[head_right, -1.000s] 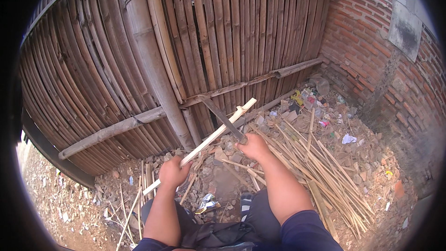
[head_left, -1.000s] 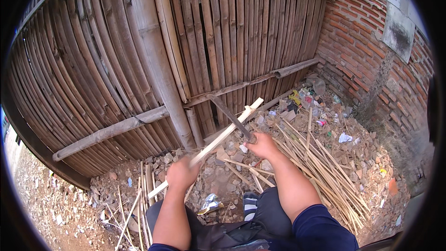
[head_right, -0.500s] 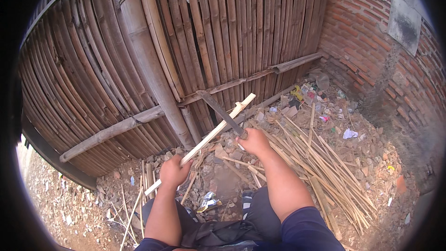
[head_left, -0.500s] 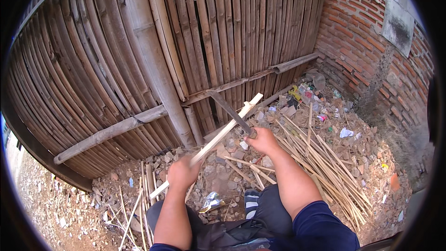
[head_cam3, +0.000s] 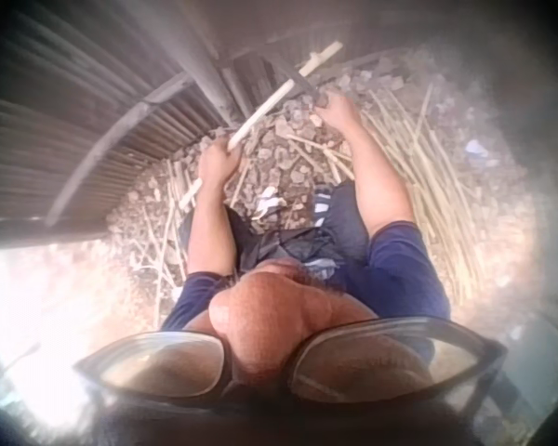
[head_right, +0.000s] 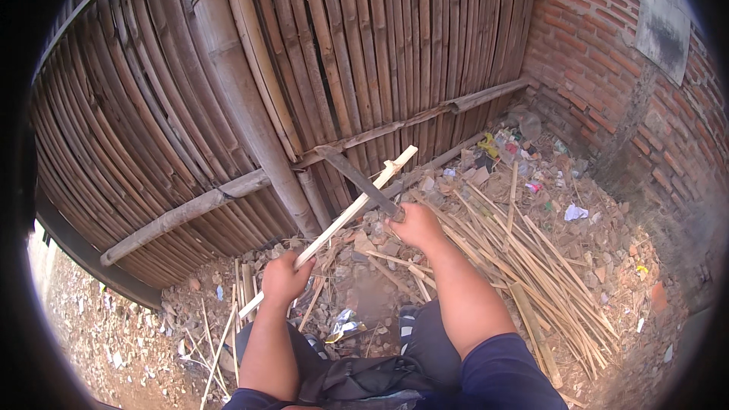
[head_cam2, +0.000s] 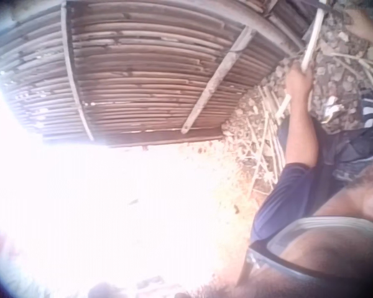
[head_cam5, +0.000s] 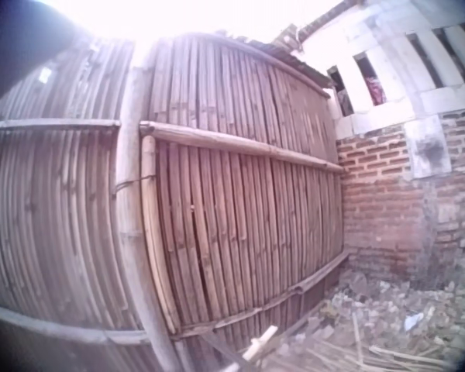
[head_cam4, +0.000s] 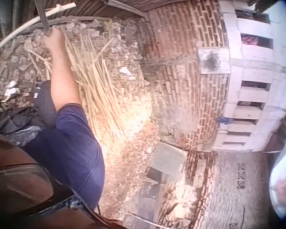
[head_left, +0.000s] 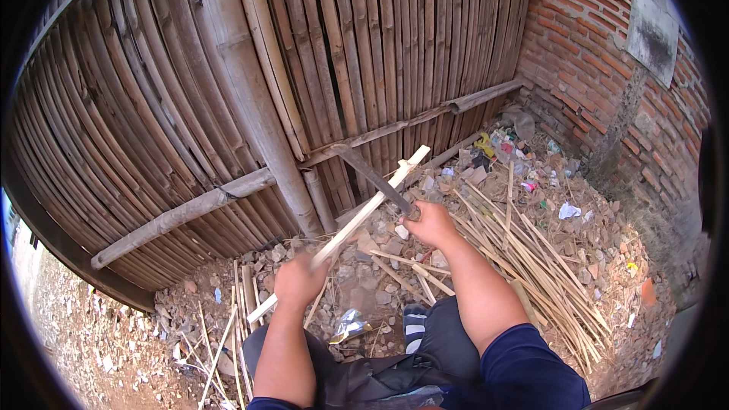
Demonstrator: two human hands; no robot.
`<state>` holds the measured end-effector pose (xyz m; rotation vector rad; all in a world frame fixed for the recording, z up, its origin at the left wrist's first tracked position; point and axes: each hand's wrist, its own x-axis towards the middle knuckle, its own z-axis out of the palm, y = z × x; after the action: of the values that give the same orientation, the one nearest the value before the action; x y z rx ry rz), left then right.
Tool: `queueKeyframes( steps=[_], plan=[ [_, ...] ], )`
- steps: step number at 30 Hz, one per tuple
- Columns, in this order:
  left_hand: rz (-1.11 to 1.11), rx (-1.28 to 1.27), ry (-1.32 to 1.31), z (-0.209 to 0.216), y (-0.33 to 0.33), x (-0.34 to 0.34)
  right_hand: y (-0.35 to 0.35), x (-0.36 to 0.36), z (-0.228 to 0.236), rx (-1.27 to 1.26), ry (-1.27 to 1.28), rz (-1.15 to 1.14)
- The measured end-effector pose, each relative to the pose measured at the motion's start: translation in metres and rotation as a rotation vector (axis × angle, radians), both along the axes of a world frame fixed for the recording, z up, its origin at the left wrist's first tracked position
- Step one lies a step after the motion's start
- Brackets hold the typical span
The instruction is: The person whittles a bamboo strip using a blade.
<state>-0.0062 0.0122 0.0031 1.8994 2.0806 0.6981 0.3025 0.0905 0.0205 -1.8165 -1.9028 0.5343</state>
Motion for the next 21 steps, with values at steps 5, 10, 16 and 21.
queueKeyframes(
  steps=[5,10,16,21],
  plan=[
    [-0.010,-0.135,-0.003,0.008,0.000,0.005,0.001,0.006,-0.005,-0.064,0.046,-0.110],
    [0.005,-0.104,-0.012,0.007,-0.001,0.005,-0.012,-0.020,0.004,-0.132,-0.009,0.075],
    [-0.002,-0.009,-0.023,-0.002,-0.001,0.003,-0.011,-0.024,-0.006,-0.056,-0.115,0.196],
    [-0.008,-0.018,-0.017,0.005,-0.001,0.006,-0.007,-0.007,0.003,-0.031,0.020,-0.046]
  ],
)
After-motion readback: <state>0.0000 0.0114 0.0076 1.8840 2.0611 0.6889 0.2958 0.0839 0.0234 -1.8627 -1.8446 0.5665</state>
